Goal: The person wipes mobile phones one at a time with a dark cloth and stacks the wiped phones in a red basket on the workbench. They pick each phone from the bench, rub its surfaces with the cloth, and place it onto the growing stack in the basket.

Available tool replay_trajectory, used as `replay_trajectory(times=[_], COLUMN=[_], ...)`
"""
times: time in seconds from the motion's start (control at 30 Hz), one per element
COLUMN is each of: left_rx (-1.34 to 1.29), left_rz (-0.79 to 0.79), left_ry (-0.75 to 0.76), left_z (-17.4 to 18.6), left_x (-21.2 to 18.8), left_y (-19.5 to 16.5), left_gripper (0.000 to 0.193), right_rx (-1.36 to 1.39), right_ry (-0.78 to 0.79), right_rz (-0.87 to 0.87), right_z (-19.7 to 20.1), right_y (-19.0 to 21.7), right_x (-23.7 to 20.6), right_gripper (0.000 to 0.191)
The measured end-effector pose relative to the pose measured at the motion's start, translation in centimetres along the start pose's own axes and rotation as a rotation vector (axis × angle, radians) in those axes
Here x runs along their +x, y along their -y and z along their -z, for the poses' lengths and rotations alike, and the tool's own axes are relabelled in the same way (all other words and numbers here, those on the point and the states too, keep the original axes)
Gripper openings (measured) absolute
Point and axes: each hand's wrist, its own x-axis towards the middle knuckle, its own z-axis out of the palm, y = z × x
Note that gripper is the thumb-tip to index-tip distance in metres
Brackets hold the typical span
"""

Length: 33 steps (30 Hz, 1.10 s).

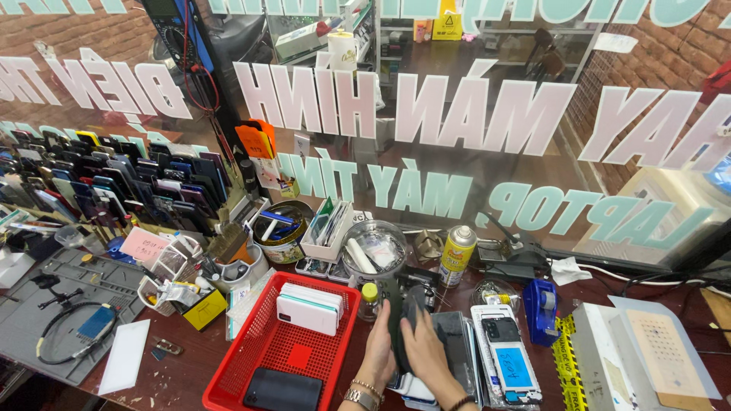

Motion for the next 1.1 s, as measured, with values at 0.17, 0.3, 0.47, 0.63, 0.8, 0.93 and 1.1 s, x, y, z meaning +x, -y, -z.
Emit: replay_trajectory(times=[0.17,0.3,0.47,0.63,0.8,0.93,1.1], left_rx=[-0.063,-0.108,-0.100,0.064,0.191,0.125,-0.033], left_rz=[-0.007,-0.004,-0.205,-0.350,-0.412,-0.321,-0.258], left_ry=[0.002,0.064,-0.158,-0.457,-0.527,-0.506,-0.374], left_z=[0.0,1.4,6.1,12.3,17.1,18.8,21.3], left_x=[-0.4,-0.4,0.5,1.9,2.6,3.1,3.5], left_y=[0.3,-0.5,-2.9,-2.8,-1.8,-2.6,-5.5], left_gripper=[0.051,0.046,0.035,0.030,0.023,0.021,0.029], right_rx=[-0.105,-0.019,-0.109,-0.434,-0.461,-0.255,0.070], right_ry=[-0.104,-0.137,0.093,0.481,0.080,0.256,0.515], right_rz=[0.260,-0.027,0.142,0.461,0.275,0.175,0.008], right_z=[-0.2,0.1,-3.8,-4.8,-4.1,-5.5,-10.5], right_y=[-2.1,-7.9,-18.1,-19.5,-8.6,-1.6,1.2], right_x=[-0.7,0.4,-3.5,-4.2,-0.4,3.5,7.1], right_gripper=[0.064,0.056,0.052,0.025,0.026,0.028,0.027])
